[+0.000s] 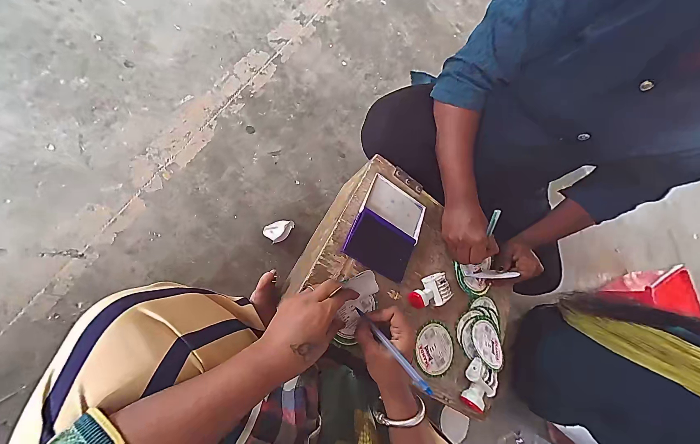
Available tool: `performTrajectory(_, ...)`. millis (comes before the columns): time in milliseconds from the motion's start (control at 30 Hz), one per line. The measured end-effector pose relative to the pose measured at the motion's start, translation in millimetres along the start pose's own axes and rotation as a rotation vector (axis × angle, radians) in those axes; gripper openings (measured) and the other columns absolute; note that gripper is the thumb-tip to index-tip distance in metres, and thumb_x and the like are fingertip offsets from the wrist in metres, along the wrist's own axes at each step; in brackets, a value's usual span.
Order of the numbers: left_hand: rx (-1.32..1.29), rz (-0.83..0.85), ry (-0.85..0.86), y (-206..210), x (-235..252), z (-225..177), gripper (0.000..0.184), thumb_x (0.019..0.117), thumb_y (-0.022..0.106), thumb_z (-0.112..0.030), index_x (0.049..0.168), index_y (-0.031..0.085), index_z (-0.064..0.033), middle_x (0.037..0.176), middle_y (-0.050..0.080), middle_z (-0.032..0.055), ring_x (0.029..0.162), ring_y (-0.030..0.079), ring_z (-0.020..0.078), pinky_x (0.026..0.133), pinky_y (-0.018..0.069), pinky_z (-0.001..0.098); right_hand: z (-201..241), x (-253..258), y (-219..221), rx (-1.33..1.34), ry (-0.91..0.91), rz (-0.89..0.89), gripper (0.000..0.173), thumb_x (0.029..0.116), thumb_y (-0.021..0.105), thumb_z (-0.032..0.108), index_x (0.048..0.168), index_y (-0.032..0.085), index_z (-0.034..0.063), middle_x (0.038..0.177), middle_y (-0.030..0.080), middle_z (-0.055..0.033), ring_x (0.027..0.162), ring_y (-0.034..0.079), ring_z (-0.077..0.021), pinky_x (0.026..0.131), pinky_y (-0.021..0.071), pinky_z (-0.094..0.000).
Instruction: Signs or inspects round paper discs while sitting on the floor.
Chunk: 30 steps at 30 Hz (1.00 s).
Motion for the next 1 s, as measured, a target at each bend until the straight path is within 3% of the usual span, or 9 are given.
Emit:
performTrajectory(133,0.019,-0.008,0.003,0.2,-0.2,0.4,0.035,0.0803,0.076,-0.005,0.115,0.074,-0.0045,0.107,0.072,0.0181,0.083,0.074,0.0352,0.069,0.0593,0.0497,-1.8,-2.3,0.3,0.034,-0.014,0.004,0.015,0.0774,0.071,0.005,0.079,0.057,0.0125,0.073,0.065,0.0123,0.067,0.061,0.0103,0.061,0.0514,-0.0081)
performTrajectory(267,0.035,-0.031,0.008,2.4,0.1,1.2,0.033,0.0795,0.076,-0.006,0.113,0.075,-0.0056,0.105,0.073,0.0161,0.082,0.074,0.0334,0.067,0.0593,0.0478,-6.0,-2.1,0.6,0.012,-0.072,0.033,0.013,0.0779,0.072,0.008,0.075,0.059,0.0084,0.070,0.065,0.0074,0.064,0.060,0.0085,0.059,0.0501,-0.0086)
performTrajectory(667,0.057,-0.029,0.004,4.1,-1.2,2.7,0.033,0.0807,0.076,-0.009,0.113,0.075,-0.0067,0.106,0.073,0.0153,0.081,0.073,0.0332,0.067,0.0582,0.0487,-2.6,0.8,4.4,-0.028,-0.036,-0.031,0.015,0.0754,0.070,0.004,0.071,0.056,0.0078,0.067,0.065,0.0071,0.062,0.059,0.0092,0.058,0.0491,-0.0081)
performTrajectory(800,0.052,-0.030,0.005,4.3,-0.9,2.7,0.033,0.0800,0.077,-0.009,0.113,0.075,-0.0066,0.103,0.073,0.0152,0.080,0.073,0.0331,0.067,0.0583,0.0483,1.0,1.4,2.1,0.019,0.020,-0.007,0.011,0.0762,0.070,0.002,0.077,0.060,0.0070,0.073,0.068,0.0084,0.066,0.062,0.0092,0.061,0.0520,-0.0089)
performTrajectory(1000,0.028,-0.021,0.003,5.5,-1.4,4.2,0.034,0.0807,0.076,-0.008,0.114,0.074,-0.0057,0.104,0.073,0.0162,0.082,0.073,0.0335,0.069,0.0590,0.0483,1.1,0.8,5.4,-0.013,0.019,-0.025,0.009,0.0754,0.072,0.002,0.075,0.063,0.0049,0.070,0.068,0.0064,0.063,0.061,0.0086,0.059,0.0510,-0.0095)
Point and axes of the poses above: each hand's wrist, its own x-axis towards the middle knuckle, its own y-axis out of the palm, z = x × y, the point moved 1 cm from there along x, towards the middle knuckle
